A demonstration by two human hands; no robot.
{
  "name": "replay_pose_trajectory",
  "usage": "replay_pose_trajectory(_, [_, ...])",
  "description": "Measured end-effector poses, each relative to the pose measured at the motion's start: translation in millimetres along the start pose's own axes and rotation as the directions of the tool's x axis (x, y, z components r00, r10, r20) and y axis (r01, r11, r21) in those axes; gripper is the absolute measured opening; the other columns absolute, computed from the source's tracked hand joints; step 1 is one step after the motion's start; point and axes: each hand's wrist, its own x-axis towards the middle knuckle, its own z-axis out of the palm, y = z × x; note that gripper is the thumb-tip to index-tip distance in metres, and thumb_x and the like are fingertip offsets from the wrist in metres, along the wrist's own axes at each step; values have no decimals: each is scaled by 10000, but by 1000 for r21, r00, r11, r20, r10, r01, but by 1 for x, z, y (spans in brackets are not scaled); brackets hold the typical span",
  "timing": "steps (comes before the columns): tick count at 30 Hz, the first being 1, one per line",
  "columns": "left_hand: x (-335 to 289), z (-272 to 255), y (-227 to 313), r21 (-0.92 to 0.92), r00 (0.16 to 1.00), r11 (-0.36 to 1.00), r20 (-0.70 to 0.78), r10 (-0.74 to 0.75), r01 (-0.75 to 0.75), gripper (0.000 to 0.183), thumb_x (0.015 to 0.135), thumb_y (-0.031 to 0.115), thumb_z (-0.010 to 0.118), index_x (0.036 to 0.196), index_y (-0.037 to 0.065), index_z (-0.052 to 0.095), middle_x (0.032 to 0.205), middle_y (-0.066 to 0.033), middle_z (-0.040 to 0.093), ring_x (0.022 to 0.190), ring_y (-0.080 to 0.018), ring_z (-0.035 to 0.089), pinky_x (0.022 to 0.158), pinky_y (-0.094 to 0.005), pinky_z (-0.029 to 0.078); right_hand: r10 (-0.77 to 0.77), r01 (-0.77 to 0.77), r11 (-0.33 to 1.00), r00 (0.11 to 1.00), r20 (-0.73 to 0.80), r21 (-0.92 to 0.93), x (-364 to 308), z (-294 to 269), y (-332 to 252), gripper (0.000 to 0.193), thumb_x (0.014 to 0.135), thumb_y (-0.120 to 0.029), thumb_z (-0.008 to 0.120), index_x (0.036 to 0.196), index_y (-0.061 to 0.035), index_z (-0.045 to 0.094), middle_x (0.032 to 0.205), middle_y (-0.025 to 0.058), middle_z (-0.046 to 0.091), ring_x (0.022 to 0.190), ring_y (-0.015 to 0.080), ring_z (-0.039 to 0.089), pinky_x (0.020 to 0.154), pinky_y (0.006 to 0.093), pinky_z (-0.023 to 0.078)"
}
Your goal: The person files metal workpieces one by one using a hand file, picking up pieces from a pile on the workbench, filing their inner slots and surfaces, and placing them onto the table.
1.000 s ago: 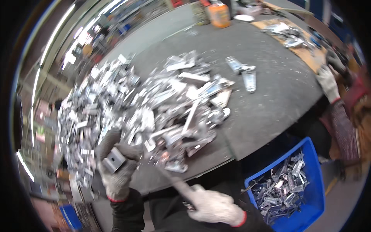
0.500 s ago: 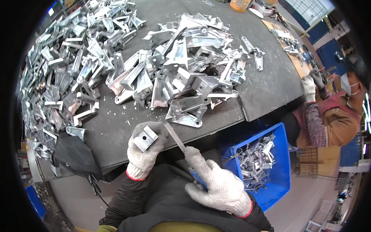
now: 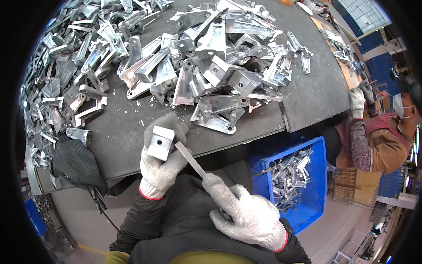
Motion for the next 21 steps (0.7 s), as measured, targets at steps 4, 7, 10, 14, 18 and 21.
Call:
replay_pose_trajectory(4, [5,-3,16,-20,999,999,45,28,-27,630,740,-72,802,1337,12,622,1145,-86,674,1044,-141,627,892,-310,539,71,-86,976,994,80,201,-2,-6,5,824,814,-243,827,1509,-13,448,1261,230,650,1099,359,699,900,395,571])
replay_pose_trajectory(7, [5,-8,2,215,962,943,154,224,-254,494,748,-63,802,1227,-13,691,1134,-118,683,1028,-186,655,879,-312,542,95,-109,969,993,71,224,-8,0,13,822,816,-232,824,1504,2,441,1295,237,639,1146,360,685,933,393,562])
replay_pose_trajectory(10, [2,1,-5,-2,960,963,70,271,-271,392,746,-34,815,1130,-30,732,1112,-142,701,967,-227,683,850,-309,549,83,-86,986,996,29,140,-8,-1,8,765,816,-223,808,1486,-51,482,1168,204,672,997,384,712,830,428,584])
replay_pose_trajectory(14, [-1,14,4,-54,994,998,101,41,-35,425,733,-101,744,1153,-46,725,1079,-140,713,937,-219,700,829,-313,562,104,-104,995,992,67,-3,-10,-12,-2,731,823,-255,784,1494,-174,508,966,141,654,740,365,698,662,457,574])
replay_pose_trajectory(18, [-2,15,0,-129,995,991,95,-29,42,413,740,-113,714,1150,-63,714,1078,-128,719,934,-201,701,841,-310,568,89,-82,994,993,84,-78,-15,-13,-5,733,826,-278,771,1507,-221,506,900,115,633,659,337,688,597,455,567])
replay_pose_trajectory(21, [-5,15,-2,-81,993,996,113,-14,24,389,764,-101,703,1152,-66,702,1099,-126,720,945,-192,702,859,-311,576,48,-47,986,999,1,-162,0,-10,-13,712,827,-275,769,1494,-219,526,877,106,627,641,323,683,579,448,564])
